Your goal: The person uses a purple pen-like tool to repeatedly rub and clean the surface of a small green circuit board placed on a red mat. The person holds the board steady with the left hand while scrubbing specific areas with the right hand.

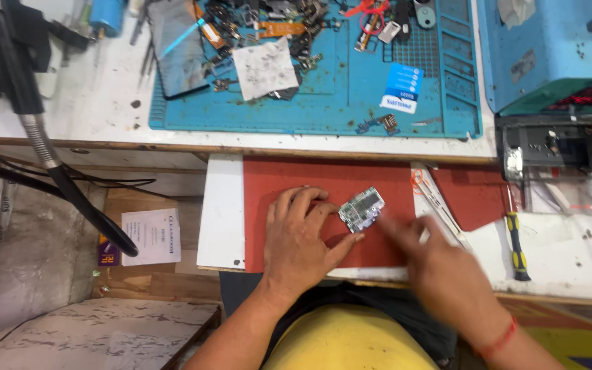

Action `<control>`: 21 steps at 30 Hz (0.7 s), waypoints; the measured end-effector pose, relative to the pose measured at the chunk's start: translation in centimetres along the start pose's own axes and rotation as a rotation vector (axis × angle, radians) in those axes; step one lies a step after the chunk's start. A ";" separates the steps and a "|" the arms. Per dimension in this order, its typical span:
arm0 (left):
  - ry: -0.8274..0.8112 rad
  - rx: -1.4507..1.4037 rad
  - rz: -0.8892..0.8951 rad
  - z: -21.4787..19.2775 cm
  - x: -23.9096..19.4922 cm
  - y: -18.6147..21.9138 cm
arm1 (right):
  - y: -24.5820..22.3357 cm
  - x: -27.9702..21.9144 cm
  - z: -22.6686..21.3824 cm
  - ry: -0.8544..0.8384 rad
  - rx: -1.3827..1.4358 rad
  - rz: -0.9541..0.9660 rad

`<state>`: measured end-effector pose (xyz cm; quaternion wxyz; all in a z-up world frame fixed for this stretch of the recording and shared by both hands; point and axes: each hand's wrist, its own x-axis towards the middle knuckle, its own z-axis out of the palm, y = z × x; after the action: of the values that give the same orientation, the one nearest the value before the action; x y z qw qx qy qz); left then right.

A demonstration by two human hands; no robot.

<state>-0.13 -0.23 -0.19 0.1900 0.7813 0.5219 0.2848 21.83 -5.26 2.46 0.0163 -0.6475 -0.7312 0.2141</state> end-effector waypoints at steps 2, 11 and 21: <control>0.004 0.012 0.006 -0.1 -0.2 0.2 | -0.4 0.1 -0.1 -0.026 0.043 -0.037; 0.012 0.008 0.003 -0.1 -0.1 0.2 | 0.2 0.1 0.0 0.031 0.012 -0.040; -0.030 -0.008 -0.020 0.1 -0.1 0.3 | 0.2 0.2 -0.6 0.024 -0.020 0.036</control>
<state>0.12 -0.47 -0.11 0.2038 0.7795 0.5255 0.2731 22.13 -4.83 2.91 0.0148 -0.6632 -0.7213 0.1993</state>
